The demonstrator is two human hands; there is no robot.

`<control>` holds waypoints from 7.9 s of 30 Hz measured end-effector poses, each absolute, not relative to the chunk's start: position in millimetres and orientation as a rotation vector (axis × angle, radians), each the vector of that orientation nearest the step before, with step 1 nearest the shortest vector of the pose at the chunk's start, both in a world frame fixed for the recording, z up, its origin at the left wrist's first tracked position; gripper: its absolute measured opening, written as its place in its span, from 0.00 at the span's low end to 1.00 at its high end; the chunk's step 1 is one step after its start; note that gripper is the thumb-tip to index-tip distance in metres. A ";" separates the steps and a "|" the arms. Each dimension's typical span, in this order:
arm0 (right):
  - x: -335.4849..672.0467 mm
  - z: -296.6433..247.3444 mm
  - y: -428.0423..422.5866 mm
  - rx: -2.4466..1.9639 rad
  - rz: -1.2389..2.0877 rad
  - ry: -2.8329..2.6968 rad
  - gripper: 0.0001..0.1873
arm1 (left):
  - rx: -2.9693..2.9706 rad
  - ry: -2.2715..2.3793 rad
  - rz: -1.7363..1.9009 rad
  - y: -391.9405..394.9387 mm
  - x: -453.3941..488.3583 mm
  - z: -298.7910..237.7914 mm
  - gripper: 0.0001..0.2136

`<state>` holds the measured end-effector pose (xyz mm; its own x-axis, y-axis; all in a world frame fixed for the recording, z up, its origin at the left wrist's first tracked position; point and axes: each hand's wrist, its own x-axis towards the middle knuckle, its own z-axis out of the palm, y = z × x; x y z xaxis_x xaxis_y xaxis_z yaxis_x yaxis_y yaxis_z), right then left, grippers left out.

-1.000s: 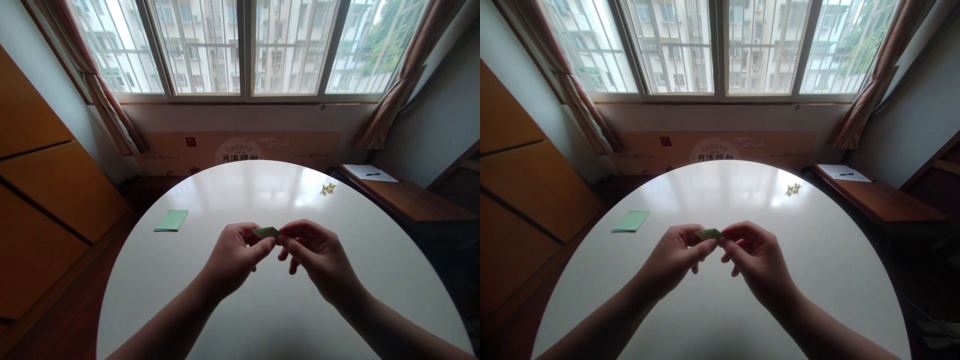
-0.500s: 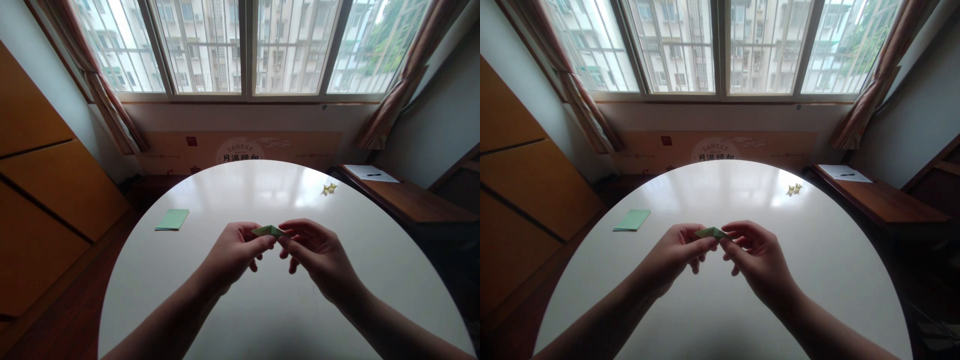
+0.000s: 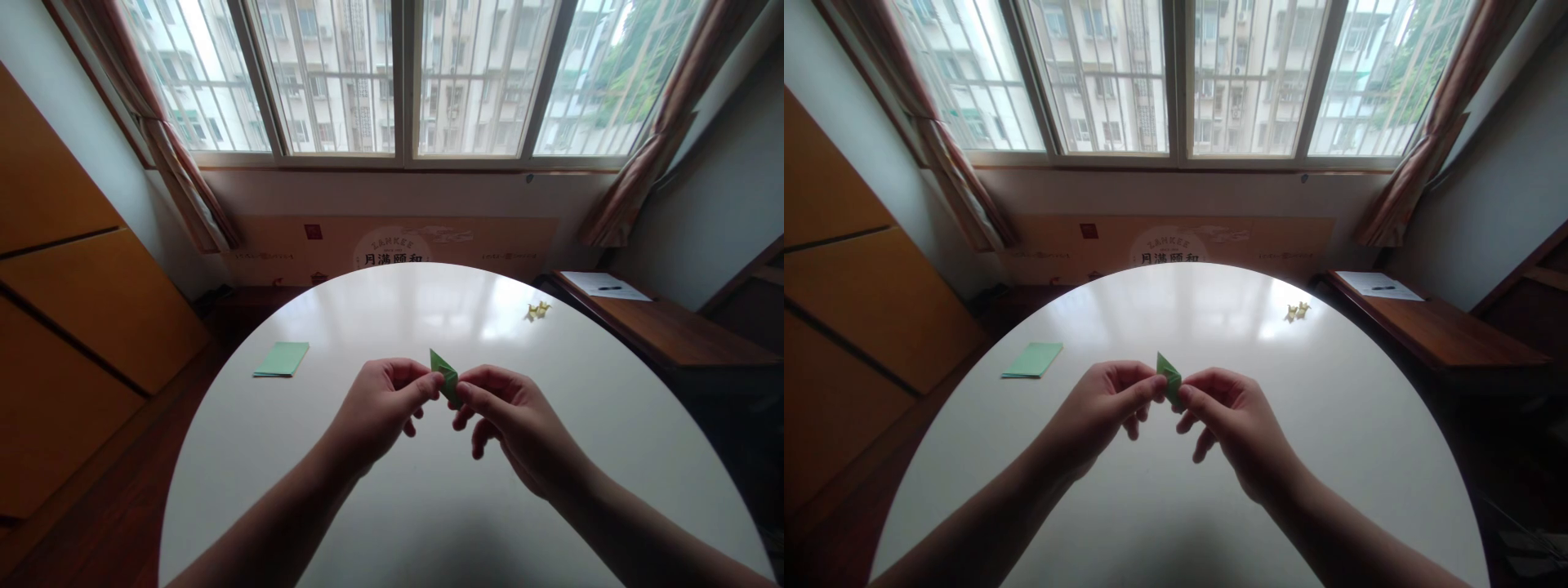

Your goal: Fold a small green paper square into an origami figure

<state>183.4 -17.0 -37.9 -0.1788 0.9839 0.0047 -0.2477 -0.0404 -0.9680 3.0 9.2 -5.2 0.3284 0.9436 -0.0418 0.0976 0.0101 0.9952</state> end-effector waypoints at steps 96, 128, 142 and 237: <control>170.9 -46.6 -16.3 -0.879 1.662 -0.895 0.05 | 1.485 1.040 1.084 4.0 15.4 -21.9 0.09; 174.8 -51.1 -19.2 -0.949 1.396 -1.268 0.15 | 1.246 0.995 1.156 4.8 14.9 -19.9 0.10; 178.0 -44.8 -19.1 -0.790 1.177 -1.128 0.09 | 1.314 0.796 1.147 5.9 15.9 -27.0 0.06; 190.2 -29.1 -24.7 -0.942 1.404 -1.334 0.12 | 2.036 0.742 1.162 5.4 1.1 -9.6 0.03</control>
